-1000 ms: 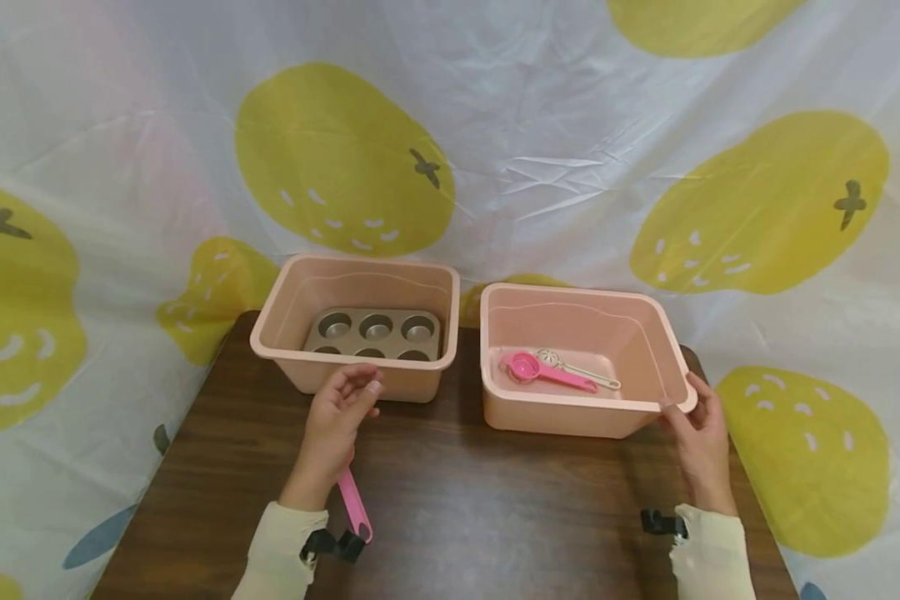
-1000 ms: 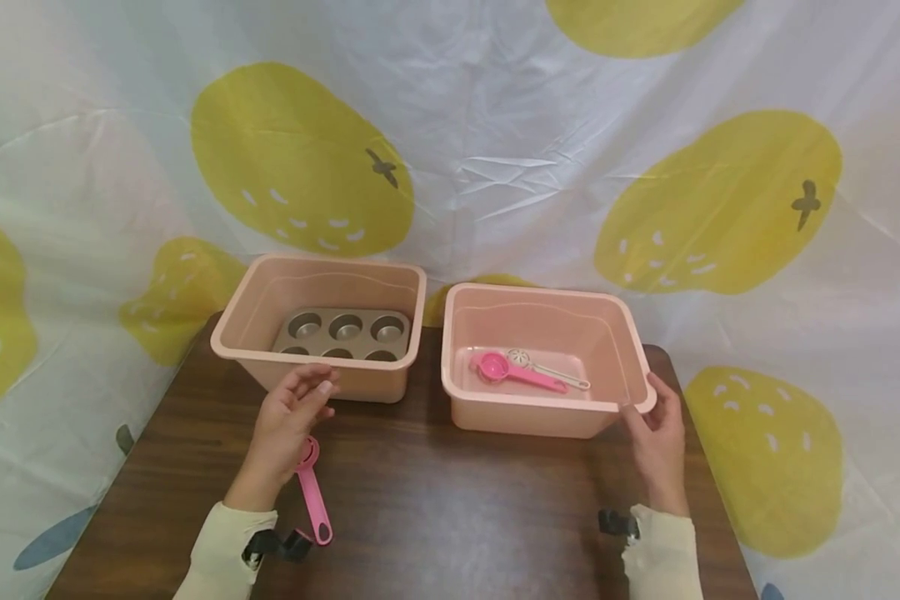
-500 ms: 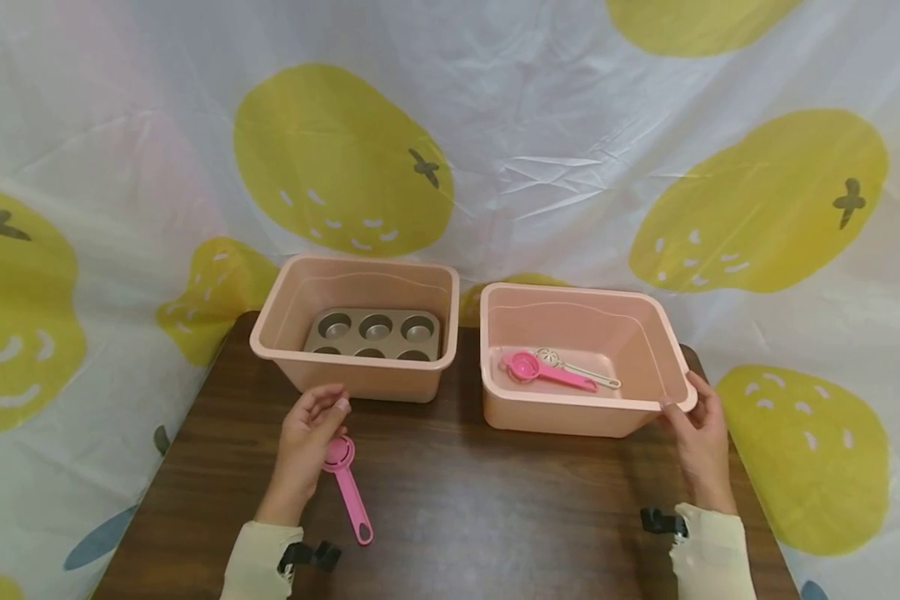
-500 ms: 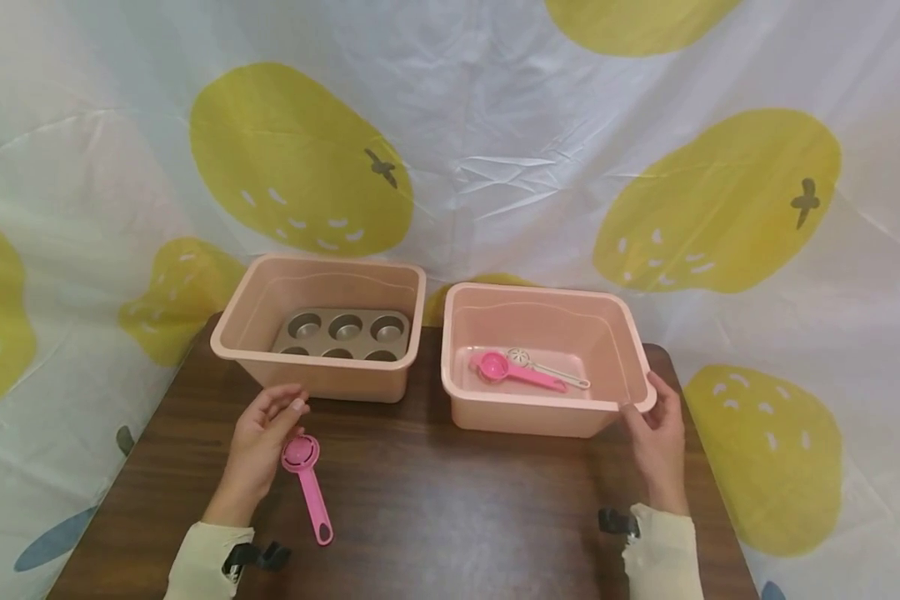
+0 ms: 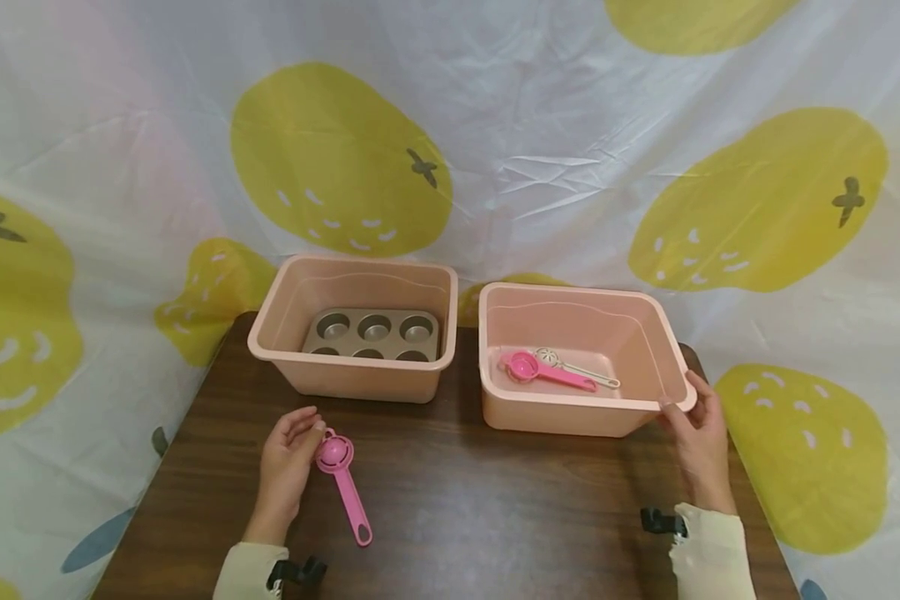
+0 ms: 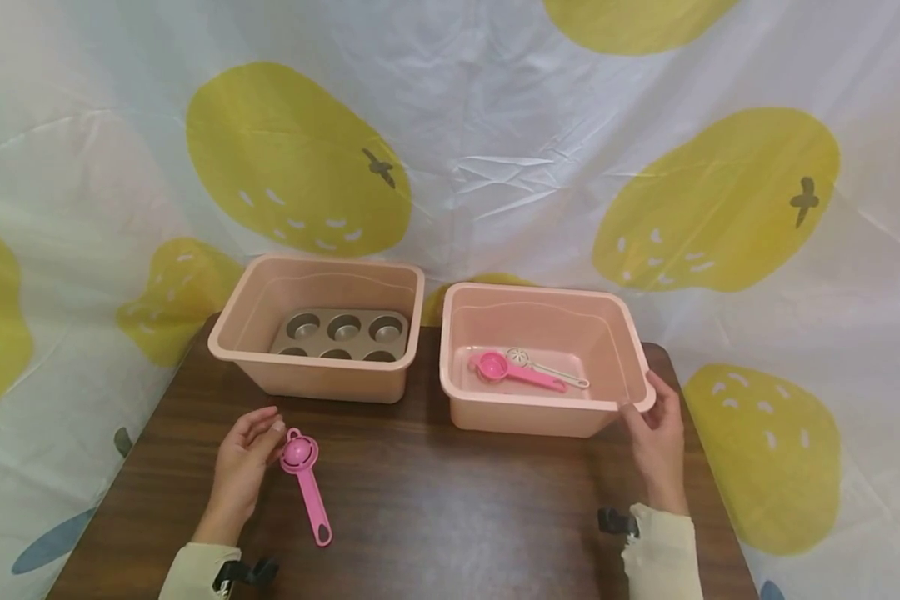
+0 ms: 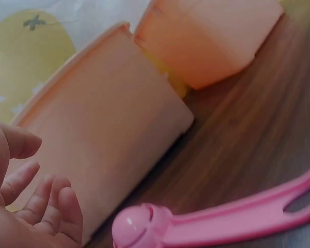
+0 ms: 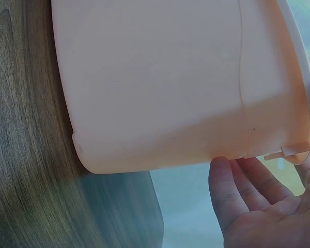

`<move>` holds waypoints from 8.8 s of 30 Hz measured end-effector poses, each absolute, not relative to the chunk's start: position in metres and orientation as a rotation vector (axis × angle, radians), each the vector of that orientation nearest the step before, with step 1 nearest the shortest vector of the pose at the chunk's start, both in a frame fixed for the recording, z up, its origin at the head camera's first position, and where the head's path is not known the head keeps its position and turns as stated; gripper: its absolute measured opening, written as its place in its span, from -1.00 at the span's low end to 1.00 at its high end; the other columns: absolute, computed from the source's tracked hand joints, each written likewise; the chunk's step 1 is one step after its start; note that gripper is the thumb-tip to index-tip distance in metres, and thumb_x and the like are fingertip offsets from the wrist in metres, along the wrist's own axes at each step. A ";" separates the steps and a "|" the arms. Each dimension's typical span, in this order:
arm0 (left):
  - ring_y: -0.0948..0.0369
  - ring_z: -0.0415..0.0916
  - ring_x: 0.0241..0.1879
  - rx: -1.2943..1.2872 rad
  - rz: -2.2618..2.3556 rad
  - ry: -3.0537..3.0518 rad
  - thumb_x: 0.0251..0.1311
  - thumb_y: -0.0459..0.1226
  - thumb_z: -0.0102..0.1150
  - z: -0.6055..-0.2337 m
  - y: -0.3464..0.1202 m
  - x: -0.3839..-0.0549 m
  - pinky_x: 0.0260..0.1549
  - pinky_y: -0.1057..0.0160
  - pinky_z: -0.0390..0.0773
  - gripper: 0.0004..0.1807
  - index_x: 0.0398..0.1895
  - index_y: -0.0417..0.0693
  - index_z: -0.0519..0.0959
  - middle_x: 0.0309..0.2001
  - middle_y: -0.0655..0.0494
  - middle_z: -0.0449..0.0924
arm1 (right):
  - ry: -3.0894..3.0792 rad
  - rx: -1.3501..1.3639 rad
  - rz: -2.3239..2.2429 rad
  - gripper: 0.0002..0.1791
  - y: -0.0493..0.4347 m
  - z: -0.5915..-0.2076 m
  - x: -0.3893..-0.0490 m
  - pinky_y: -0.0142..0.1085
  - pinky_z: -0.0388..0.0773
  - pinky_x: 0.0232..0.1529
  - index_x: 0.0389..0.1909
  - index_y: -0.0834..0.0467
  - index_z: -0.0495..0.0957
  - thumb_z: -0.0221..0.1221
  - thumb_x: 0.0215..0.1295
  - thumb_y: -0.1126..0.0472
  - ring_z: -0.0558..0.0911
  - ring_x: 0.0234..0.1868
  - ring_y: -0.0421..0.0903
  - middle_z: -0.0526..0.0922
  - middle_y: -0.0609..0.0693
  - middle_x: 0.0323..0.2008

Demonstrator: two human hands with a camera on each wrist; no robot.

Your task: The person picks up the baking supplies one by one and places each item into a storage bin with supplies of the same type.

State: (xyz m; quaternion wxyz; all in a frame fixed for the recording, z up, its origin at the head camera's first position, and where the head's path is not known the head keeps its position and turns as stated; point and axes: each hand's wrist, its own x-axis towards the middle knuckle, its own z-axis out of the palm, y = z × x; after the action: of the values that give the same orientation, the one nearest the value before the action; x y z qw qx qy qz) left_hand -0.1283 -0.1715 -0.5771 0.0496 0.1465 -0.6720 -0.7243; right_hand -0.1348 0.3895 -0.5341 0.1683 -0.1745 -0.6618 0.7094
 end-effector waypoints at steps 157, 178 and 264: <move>0.26 0.77 -0.04 -0.176 -2.304 -2.228 0.17 -0.52 0.47 -0.517 -0.137 -0.127 -0.04 0.28 0.76 -0.29 0.42 -0.23 0.47 0.32 -0.25 0.44 | -1.876 -0.478 2.007 -0.30 0.388 -0.536 -0.133 -0.56 0.67 -0.04 0.58 0.07 0.24 0.23 0.50 0.35 0.53 0.26 -0.20 0.46 -0.05 0.32; 0.27 0.75 0.05 -0.397 -2.477 -2.102 0.23 -0.54 0.40 -0.477 -0.098 -0.155 0.06 0.27 0.73 -0.28 0.47 -0.25 0.42 0.54 -0.16 0.36 | -1.863 -0.480 2.005 -0.31 0.387 -0.536 -0.133 -0.54 0.69 -0.06 0.56 0.05 0.27 0.24 0.49 0.36 0.57 0.22 -0.22 0.49 -0.05 0.29; -0.18 0.26 0.56 -0.239 -2.869 -1.903 0.46 -0.20 0.30 -0.469 0.099 -0.253 0.21 -0.22 0.63 -0.16 0.69 -0.02 0.10 0.66 -0.27 0.02 | -1.963 -0.515 1.980 -0.29 0.390 -0.531 -0.137 -0.58 0.66 -0.04 0.63 -0.01 0.16 0.18 0.56 0.26 0.48 0.38 -0.08 0.26 0.23 0.58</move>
State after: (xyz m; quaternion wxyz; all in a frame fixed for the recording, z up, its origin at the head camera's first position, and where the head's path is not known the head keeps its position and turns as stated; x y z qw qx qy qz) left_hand -0.2534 0.0991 -0.4689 -0.1540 -0.0684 -0.5449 -0.8214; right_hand -0.1370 0.3904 -0.5308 0.1525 -0.1795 -0.6842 0.6902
